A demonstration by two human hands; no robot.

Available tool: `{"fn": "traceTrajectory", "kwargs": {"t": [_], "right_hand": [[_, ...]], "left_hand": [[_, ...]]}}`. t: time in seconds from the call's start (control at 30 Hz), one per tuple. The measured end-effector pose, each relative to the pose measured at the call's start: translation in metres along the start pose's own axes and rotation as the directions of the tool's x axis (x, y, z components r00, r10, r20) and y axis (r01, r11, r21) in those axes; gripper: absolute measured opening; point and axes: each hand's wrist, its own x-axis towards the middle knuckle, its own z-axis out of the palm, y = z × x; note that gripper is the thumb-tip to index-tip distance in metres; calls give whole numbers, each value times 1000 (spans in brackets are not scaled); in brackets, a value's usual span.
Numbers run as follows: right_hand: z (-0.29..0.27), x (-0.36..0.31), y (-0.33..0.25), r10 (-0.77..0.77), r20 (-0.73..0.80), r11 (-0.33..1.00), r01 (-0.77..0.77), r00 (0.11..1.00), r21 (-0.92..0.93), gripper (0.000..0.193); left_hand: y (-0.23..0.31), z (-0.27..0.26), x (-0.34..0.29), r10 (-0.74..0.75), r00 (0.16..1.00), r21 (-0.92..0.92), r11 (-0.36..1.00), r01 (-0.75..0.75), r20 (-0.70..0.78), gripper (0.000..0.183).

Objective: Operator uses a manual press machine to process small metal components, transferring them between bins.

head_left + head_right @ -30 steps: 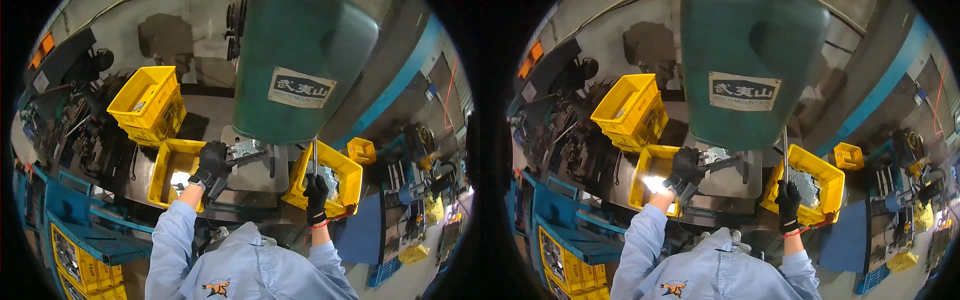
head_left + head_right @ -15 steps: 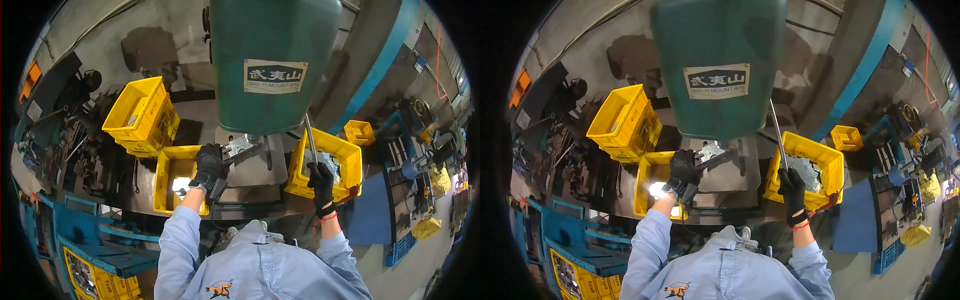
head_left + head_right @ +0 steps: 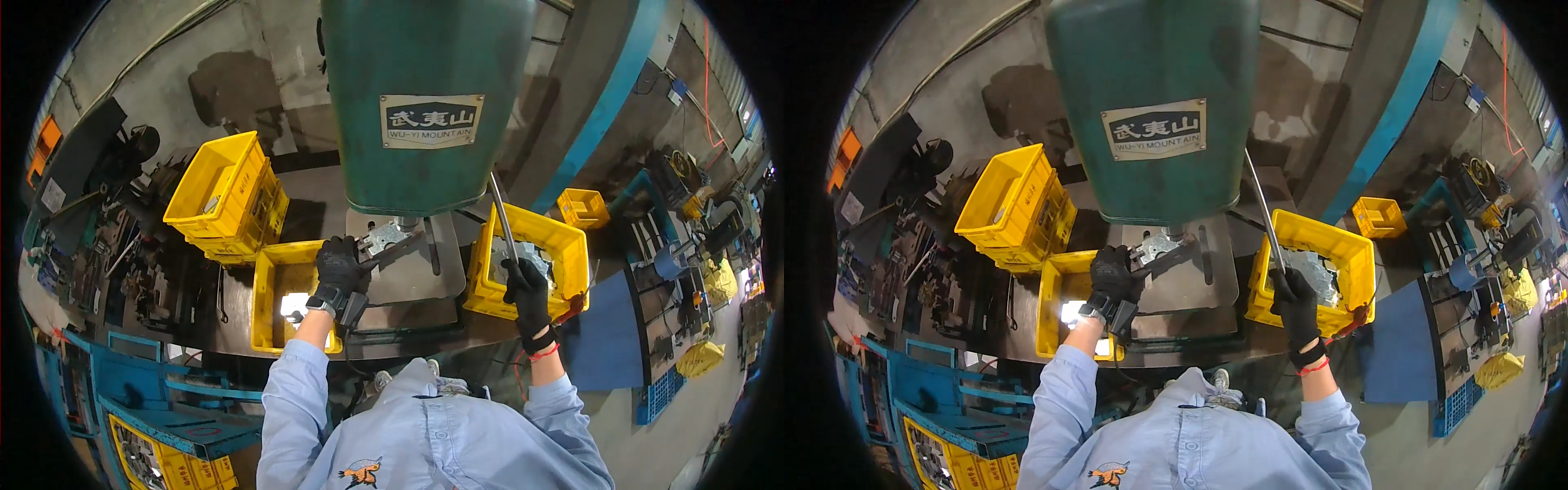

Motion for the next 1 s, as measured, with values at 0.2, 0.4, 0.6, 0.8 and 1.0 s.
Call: {"fn": "traceTrajectory", "kwargs": {"t": [0.2,0.4,0.6,0.8,1.0], "right_hand": [[-3,-21,-38,-28,3,999,28,1000,-38,29],[-15,-47,-67,-273,118,950,287,955,-122,44],[-8,-50,-70,-133,46,990,135,990,-41,46],[-13,-47,-56,-146,60,989,147,987,-15,48],[-8,-18,28,-329,205,898,238,922,371,57]], "left_hand": [[4,-5,-2,3,1000,-2,1000,-3,21,46],[-4,6,-1,67,994,-33,997,-70,-92,54],[-7,6,4,80,997,-98,992,-79,5,54],[13,-9,-1,53,996,-83,995,-47,72,56],[18,3,-13,127,992,-182,975,-125,1,53]]}}
